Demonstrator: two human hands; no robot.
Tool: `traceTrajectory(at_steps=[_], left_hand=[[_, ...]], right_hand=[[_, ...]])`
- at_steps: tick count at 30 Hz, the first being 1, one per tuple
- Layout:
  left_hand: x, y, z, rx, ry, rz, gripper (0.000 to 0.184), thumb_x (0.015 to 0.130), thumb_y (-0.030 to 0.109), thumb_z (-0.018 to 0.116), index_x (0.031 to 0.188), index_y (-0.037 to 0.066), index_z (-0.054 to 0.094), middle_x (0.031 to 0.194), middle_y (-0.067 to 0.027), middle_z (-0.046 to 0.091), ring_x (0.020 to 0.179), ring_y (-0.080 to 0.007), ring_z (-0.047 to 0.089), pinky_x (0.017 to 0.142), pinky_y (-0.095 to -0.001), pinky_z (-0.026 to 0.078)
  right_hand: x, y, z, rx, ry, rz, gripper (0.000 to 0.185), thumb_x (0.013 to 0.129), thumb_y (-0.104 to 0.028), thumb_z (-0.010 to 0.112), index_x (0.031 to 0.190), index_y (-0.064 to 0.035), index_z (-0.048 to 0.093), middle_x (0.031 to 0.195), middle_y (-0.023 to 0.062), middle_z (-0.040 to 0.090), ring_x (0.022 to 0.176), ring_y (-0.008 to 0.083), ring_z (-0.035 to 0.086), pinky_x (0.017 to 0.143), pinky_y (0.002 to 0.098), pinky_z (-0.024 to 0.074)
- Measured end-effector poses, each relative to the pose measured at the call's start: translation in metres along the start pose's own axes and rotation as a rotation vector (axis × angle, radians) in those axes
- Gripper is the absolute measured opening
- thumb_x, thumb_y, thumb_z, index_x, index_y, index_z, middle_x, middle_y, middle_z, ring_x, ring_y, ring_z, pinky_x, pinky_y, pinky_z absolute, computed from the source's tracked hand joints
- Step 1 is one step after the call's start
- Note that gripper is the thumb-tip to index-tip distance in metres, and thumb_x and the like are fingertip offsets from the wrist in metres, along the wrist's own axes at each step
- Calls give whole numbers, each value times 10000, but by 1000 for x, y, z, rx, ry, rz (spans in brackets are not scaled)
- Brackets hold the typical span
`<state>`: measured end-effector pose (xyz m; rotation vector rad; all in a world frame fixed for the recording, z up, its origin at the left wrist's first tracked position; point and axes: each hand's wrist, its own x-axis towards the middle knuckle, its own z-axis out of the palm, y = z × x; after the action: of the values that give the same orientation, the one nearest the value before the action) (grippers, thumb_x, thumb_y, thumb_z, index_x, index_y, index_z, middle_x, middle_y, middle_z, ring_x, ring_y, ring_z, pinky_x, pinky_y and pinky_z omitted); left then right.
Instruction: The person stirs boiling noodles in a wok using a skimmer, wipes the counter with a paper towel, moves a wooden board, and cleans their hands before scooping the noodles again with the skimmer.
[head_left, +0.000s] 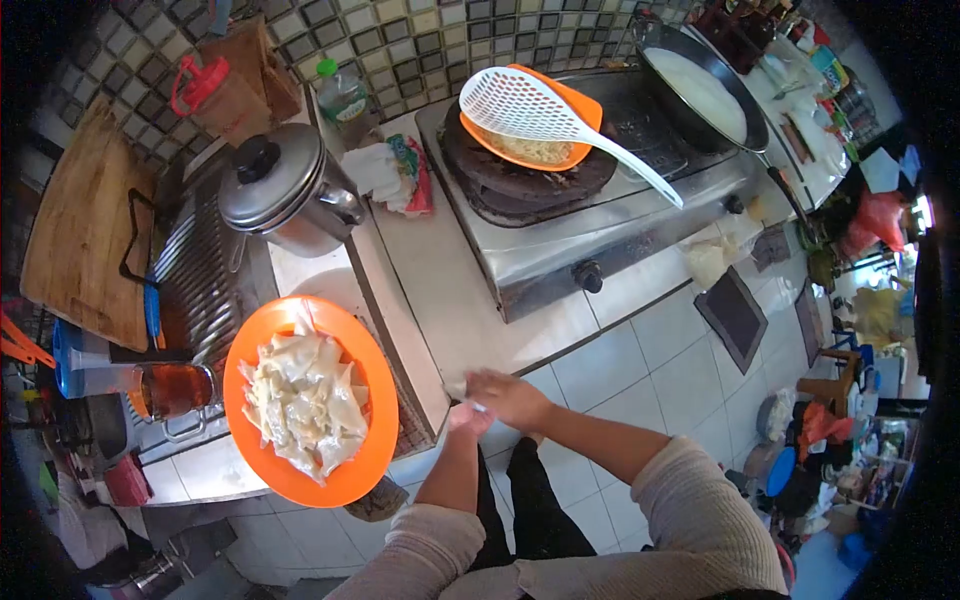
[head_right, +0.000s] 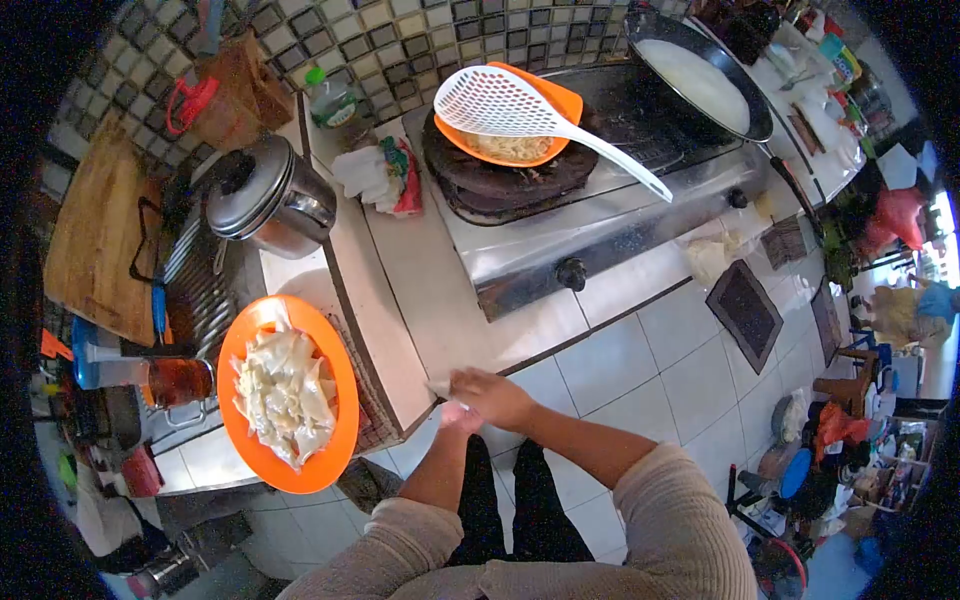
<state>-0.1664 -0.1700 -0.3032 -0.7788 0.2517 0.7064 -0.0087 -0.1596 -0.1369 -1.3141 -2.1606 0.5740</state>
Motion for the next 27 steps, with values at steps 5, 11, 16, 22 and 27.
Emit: traceTrajectory(at_steps=[5,11,16,22,27], left_hand=[[-11,-11,16,391,5,24,536,866,478,356,1172,65,509,1097,-127,575,978,-272,556,864,-432,464],[6,-20,26,488,219,194,529,836,479,394,1126,63,546,1114,-179,574,1038,-375,529,938,-507,400],[-2,-25,30,486,193,138,506,841,469,394,1090,60,559,1073,-181,594,1001,-372,548,920,-513,407],[-3,-31,30,519,177,126,483,848,456,395,1048,54,574,1022,-182,617,954,-368,571,894,-520,418],[8,-33,20,403,358,173,468,852,447,397,1015,47,579,975,-175,633,900,-362,589,858,-520,435]], right_hand=[[-29,-31,-10,113,50,4,313,713,-29,554,1023,-53,589,1114,80,573,1135,248,511,1016,385,373],[-23,-32,-5,-49,44,-8,239,750,-134,548,981,-97,591,1022,44,576,1040,226,537,887,394,420],[-37,-28,26,-255,-53,76,202,772,-246,560,931,-125,592,1000,25,568,958,210,539,827,417,412],[-69,-5,-33,-147,-54,180,223,763,-285,609,935,-143,602,895,34,594,896,215,565,776,389,442],[-104,57,-167,-309,507,470,124,704,-103,658,798,-78,581,819,83,626,743,250,607,654,336,485]])
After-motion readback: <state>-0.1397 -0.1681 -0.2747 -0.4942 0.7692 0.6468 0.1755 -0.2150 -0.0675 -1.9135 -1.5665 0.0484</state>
